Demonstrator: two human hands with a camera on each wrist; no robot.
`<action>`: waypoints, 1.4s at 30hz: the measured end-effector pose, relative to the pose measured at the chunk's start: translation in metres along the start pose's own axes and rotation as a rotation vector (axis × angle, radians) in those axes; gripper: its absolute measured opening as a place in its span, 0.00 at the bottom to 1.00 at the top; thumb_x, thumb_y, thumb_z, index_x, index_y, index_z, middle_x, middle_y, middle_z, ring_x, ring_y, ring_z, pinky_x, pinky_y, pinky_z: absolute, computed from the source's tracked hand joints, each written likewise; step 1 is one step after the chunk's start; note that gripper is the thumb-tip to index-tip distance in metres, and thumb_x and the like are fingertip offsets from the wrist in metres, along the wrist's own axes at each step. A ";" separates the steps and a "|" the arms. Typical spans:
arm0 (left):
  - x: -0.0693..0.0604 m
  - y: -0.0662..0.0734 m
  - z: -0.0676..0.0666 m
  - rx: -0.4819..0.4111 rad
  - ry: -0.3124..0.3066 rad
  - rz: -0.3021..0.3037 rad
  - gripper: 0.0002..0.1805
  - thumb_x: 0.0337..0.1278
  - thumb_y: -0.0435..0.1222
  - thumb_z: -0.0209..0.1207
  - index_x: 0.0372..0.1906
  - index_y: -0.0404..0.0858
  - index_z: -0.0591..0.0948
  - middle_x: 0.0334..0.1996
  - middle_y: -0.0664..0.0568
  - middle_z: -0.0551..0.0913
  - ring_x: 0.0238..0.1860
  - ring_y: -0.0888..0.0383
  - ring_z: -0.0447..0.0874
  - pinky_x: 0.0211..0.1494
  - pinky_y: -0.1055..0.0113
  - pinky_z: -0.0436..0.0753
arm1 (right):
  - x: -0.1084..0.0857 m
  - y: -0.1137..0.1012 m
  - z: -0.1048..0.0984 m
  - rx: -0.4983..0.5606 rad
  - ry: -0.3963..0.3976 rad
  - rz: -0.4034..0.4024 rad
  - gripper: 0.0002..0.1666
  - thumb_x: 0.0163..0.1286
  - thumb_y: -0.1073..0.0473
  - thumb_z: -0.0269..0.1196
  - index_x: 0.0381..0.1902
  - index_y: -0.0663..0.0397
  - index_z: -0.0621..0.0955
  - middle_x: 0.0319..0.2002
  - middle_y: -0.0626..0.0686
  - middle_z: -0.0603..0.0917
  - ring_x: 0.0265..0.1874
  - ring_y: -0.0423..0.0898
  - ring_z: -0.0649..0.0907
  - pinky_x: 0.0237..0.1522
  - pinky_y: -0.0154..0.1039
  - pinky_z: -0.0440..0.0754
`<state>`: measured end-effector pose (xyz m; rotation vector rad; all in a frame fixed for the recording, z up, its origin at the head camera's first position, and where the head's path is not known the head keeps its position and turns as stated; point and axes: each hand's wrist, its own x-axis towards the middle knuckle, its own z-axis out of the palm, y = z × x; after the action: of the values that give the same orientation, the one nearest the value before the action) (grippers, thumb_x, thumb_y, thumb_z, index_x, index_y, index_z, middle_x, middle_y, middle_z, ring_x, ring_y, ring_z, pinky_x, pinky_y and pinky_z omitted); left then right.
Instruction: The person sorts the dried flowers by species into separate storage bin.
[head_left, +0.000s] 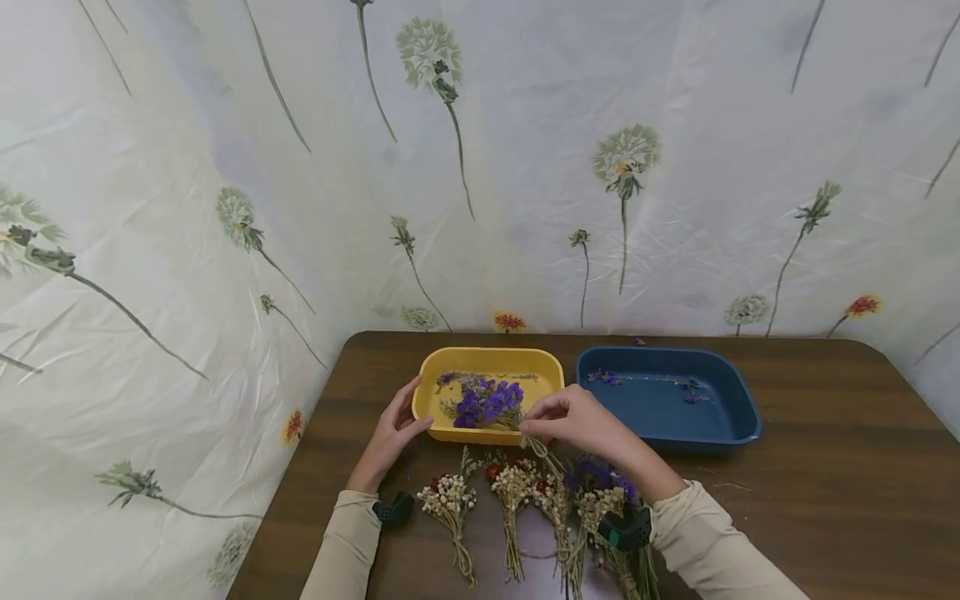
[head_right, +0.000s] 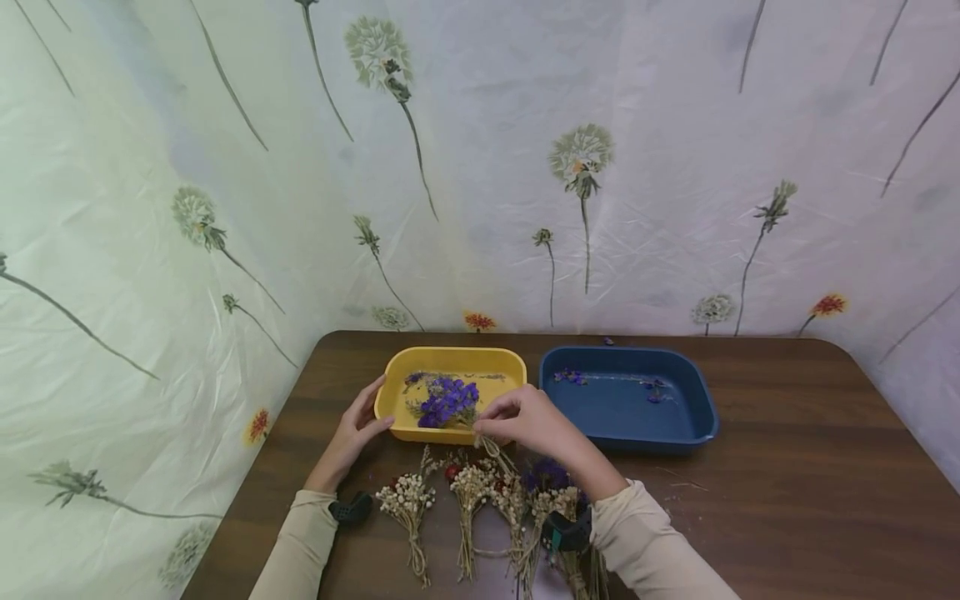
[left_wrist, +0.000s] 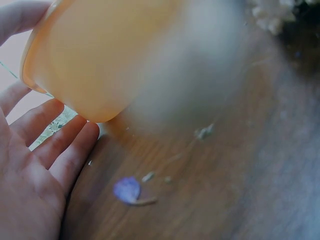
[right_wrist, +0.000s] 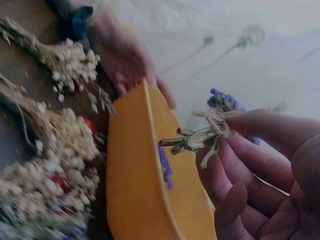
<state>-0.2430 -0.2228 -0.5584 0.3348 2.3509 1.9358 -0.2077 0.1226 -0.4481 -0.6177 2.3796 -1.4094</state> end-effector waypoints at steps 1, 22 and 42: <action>0.000 0.001 0.000 0.001 0.003 -0.003 0.39 0.72 0.34 0.61 0.82 0.53 0.60 0.81 0.47 0.62 0.78 0.43 0.66 0.74 0.43 0.72 | 0.002 0.001 -0.003 -0.001 -0.002 0.001 0.17 0.71 0.49 0.69 0.44 0.58 0.91 0.31 0.54 0.91 0.25 0.44 0.84 0.25 0.44 0.82; 0.001 -0.001 0.001 -0.016 0.004 -0.015 0.39 0.71 0.36 0.62 0.81 0.54 0.61 0.80 0.48 0.63 0.78 0.44 0.67 0.75 0.43 0.71 | 0.061 0.012 -0.035 -0.226 -0.049 0.033 0.13 0.71 0.52 0.68 0.44 0.54 0.92 0.37 0.52 0.93 0.35 0.57 0.89 0.24 0.42 0.81; 0.002 -0.003 -0.001 -0.013 -0.003 0.000 0.39 0.72 0.33 0.61 0.82 0.51 0.60 0.80 0.45 0.63 0.77 0.42 0.68 0.71 0.54 0.77 | 0.098 0.019 -0.009 -0.383 -0.068 0.154 0.09 0.70 0.59 0.69 0.33 0.56 0.92 0.27 0.54 0.90 0.28 0.46 0.87 0.30 0.39 0.85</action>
<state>-0.2453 -0.2241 -0.5612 0.3375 2.3354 1.9481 -0.3001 0.0874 -0.4652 -0.5474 2.5978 -0.8619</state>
